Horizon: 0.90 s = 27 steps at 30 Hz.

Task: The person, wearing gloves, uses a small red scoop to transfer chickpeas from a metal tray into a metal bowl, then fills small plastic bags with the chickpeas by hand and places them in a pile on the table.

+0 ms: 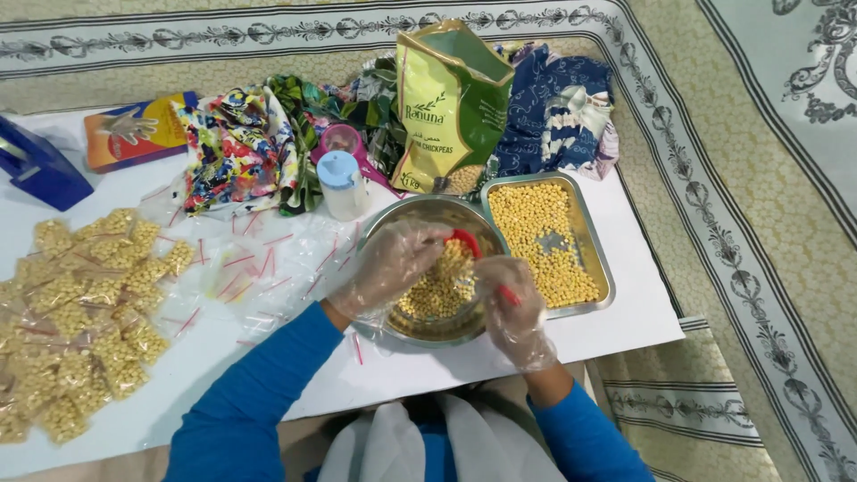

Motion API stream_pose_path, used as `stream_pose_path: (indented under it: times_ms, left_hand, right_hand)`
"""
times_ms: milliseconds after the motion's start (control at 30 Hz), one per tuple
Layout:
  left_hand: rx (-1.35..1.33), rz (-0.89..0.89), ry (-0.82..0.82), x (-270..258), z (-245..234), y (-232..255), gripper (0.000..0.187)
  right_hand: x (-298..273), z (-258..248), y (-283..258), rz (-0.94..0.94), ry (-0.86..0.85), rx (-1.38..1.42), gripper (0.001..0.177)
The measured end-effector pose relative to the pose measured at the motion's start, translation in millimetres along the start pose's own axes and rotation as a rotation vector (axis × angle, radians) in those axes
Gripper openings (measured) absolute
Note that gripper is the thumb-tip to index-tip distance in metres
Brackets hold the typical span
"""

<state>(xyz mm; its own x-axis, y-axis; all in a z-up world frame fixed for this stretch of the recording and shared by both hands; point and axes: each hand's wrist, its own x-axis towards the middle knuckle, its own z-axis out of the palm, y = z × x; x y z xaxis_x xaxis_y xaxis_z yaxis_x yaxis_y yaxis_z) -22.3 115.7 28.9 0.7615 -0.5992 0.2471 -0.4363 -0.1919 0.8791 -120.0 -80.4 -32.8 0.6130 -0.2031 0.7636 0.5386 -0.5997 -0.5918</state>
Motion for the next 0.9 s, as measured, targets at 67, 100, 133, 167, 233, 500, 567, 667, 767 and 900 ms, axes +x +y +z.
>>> stream_pose_path:
  times_ms: [67, 100, 133, 167, 233, 500, 567, 667, 767, 900]
  left_hand:
    - [0.245, 0.09, 0.082, -18, -1, -20, 0.028]
    - [0.247, 0.088, 0.085, -21, 1, -32, 0.028]
    - [0.293, 0.085, 0.086, -25, 4, -43, 0.027]
    - [0.339, 0.081, 0.087, -29, 7, -54, 0.026]
    - [0.223, 0.045, 0.083, -28, 8, -34, 0.026]
    - [0.087, 0.418, 0.123, 38, 58, -39, 0.03]
    - [0.002, 0.46, 0.151, 58, 89, -27, 0.019]
    - [0.106, 0.457, 0.019, 79, 124, -30, 0.02]
    - [0.265, 0.435, -0.167, 103, 158, -36, 0.022]
    - [0.436, 0.412, -0.335, 108, 181, -56, 0.026]
  right_hand:
    - [-27, 15, 18, -0.119, -0.292, -0.101, 0.019]
    - [-30, 17, 21, -0.121, -0.293, -0.098, 0.019]
    - [-34, 17, 23, -0.157, -0.323, -0.13, 0.022]
    - [-38, 16, 26, -0.194, -0.354, -0.162, 0.024]
    - [-27, 9, 28, -0.148, -0.276, -0.121, 0.022]
    - [28, -66, 20, 0.062, 0.028, -0.042, 0.019]
    - [25, -82, 37, 0.014, -0.033, -0.334, 0.014]
    - [24, -91, 42, -0.003, -0.036, -0.36, 0.012]
    - [10, -103, 63, 0.073, -0.043, -0.384, 0.009]
    - [1, -117, 60, 0.101, -0.06, -0.394, 0.011]
